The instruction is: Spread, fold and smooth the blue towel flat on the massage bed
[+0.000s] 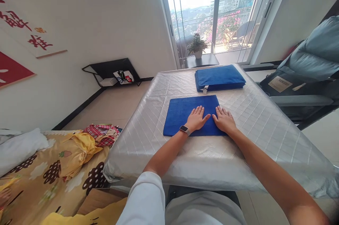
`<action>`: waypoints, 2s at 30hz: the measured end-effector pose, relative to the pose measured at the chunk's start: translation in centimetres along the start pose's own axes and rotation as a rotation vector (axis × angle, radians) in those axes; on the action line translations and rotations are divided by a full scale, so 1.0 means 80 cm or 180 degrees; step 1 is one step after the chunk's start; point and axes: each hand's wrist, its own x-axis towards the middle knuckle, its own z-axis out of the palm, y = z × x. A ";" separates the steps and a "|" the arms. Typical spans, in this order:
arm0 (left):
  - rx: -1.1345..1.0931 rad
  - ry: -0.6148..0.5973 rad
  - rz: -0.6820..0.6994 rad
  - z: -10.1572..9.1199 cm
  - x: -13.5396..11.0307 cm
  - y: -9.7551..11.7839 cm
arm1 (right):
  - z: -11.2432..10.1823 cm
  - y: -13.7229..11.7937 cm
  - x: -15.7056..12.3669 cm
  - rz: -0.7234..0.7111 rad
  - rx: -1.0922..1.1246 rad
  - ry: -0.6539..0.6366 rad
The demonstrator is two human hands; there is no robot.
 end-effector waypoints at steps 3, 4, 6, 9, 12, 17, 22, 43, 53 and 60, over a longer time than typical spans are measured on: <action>0.0009 -0.0070 -0.0234 -0.010 -0.026 -0.042 | -0.002 -0.001 0.000 0.0015 0.0026 -0.0009; 0.0010 -0.0105 -0.0328 -0.013 -0.038 -0.057 | -0.002 -0.001 0.000 0.0020 0.0022 -0.0018; 0.0031 -0.0165 -0.0553 -0.018 -0.065 -0.085 | -0.003 -0.002 0.000 0.0025 0.0007 -0.0028; 0.0101 -0.0142 -0.0880 -0.021 -0.104 -0.116 | -0.004 -0.002 -0.001 0.0032 -0.0010 -0.0041; 0.0118 -0.0058 -0.1014 -0.022 -0.129 -0.128 | -0.004 -0.002 -0.001 0.0029 -0.0034 -0.0024; 0.0045 -0.0021 -0.1033 -0.021 -0.134 -0.127 | -0.010 -0.007 -0.006 -0.0005 -0.0203 0.0209; 0.0034 -0.0005 -0.0992 -0.019 -0.132 -0.128 | -0.025 -0.009 -0.030 -0.0110 -0.0447 0.0202; 0.0123 0.0157 -0.0411 -0.037 -0.122 -0.046 | 0.000 0.002 -0.109 -0.0109 -0.0141 -0.0101; -0.0072 0.0151 0.0723 0.004 -0.037 0.106 | 0.003 0.008 -0.113 -0.0297 -0.0273 -0.0204; -0.0099 -0.0007 0.0409 -0.004 -0.083 0.031 | -0.002 0.001 -0.111 -0.0116 -0.0241 -0.0243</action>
